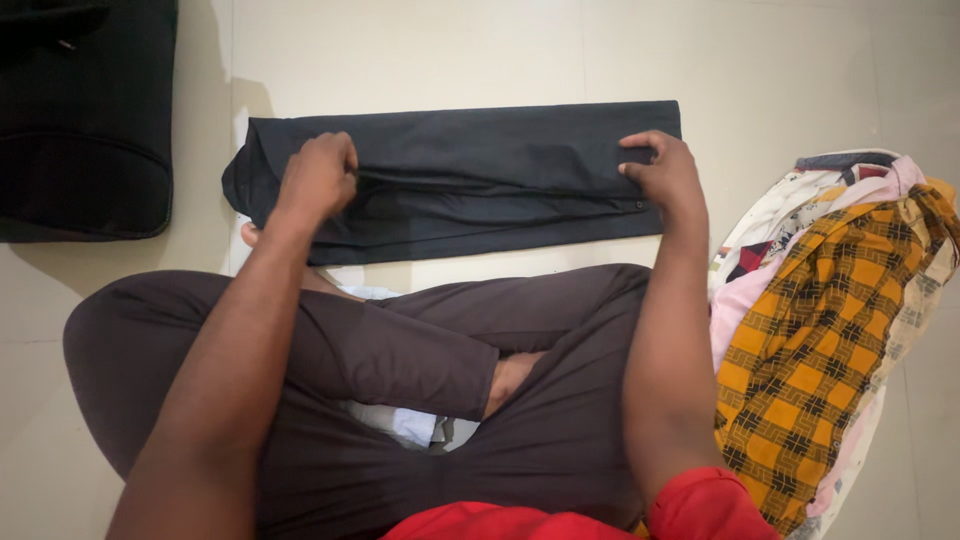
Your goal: The person folds a black shirt by hand while sitting on the floor, smoothing the garment, tucking in the sleeves, and folding the body into a rectangular shape.
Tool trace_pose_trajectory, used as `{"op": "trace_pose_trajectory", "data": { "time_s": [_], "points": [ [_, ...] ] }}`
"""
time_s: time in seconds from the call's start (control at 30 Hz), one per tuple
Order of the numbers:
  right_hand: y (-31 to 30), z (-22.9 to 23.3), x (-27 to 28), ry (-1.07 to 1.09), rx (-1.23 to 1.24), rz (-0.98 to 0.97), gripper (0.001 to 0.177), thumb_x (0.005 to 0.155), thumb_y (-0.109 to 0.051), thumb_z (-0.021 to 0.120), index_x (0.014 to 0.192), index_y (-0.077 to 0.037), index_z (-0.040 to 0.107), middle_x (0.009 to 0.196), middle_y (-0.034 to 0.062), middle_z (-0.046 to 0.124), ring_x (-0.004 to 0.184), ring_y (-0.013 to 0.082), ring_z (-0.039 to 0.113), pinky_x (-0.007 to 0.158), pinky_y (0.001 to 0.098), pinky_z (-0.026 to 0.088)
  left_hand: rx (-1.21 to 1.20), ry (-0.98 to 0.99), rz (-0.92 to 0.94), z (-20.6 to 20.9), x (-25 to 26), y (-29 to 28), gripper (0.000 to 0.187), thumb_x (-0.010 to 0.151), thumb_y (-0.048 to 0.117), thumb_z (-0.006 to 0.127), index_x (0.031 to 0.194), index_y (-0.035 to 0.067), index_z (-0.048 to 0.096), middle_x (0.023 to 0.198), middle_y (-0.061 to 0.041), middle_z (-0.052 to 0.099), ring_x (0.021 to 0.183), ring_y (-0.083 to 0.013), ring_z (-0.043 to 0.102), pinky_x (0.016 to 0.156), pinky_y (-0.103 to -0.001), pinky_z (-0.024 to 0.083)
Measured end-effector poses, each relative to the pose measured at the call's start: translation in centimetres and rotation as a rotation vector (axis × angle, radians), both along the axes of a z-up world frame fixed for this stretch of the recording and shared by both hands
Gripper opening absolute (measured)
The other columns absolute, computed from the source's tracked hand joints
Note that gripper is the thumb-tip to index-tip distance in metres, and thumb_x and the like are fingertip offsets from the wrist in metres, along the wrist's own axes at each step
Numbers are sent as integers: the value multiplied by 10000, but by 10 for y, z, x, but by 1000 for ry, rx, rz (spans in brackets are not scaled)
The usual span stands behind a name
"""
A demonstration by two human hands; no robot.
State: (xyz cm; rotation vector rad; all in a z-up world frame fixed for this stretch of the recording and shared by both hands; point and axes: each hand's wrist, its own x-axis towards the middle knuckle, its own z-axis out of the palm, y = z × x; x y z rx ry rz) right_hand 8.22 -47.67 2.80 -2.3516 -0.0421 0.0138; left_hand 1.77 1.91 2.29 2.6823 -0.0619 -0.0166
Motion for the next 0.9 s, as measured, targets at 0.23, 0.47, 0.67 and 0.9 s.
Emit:
{"op": "trace_pose_trajectory", "data": {
  "time_s": [0.23, 0.47, 0.67, 0.9],
  "points": [
    [-10, -5, 0, 120, 119, -96, 323, 758, -23, 829, 1064, -121, 794, 794, -42, 554, 703, 76, 464, 641, 243, 407, 116, -16, -206, -2, -8, -21, 333, 713, 139, 845, 1016, 92, 716, 1315, -104, 609, 1283, -348, 497, 1015, -551, 414],
    [-12, -10, 2, 23, 196, 20, 519, 672, 14, 834, 1163, -114, 726, 947, -62, 599, 852, 62, 538, 741, 214, 448, 20, 72, -193, -13, 3, -19, 463, 868, 398, 763, 1175, 52, 734, 1444, -81, 582, 1403, -324, 420, 1085, -564, 352],
    [-12, -10, 2, 59, -63, 41, 294, 782, 18, 795, 1047, -107, 806, 960, 39, 661, 874, 168, 648, 771, 306, 517, -76, -52, -183, -20, 6, -11, 274, 900, 264, 727, 1077, 59, 770, 1200, -112, 718, 1172, -340, 616, 983, -501, 474],
    [-6, 31, -8, -278, 386, -39, 111, 953, -4, 741, 1052, -55, 740, 1013, 4, 722, 954, 76, 677, 901, 215, 540, -372, -139, 118, 4, 6, -7, 102, 867, 105, 789, 952, 61, 754, 936, -103, 719, 800, -279, 692, 757, -377, 537]
  ]
}}
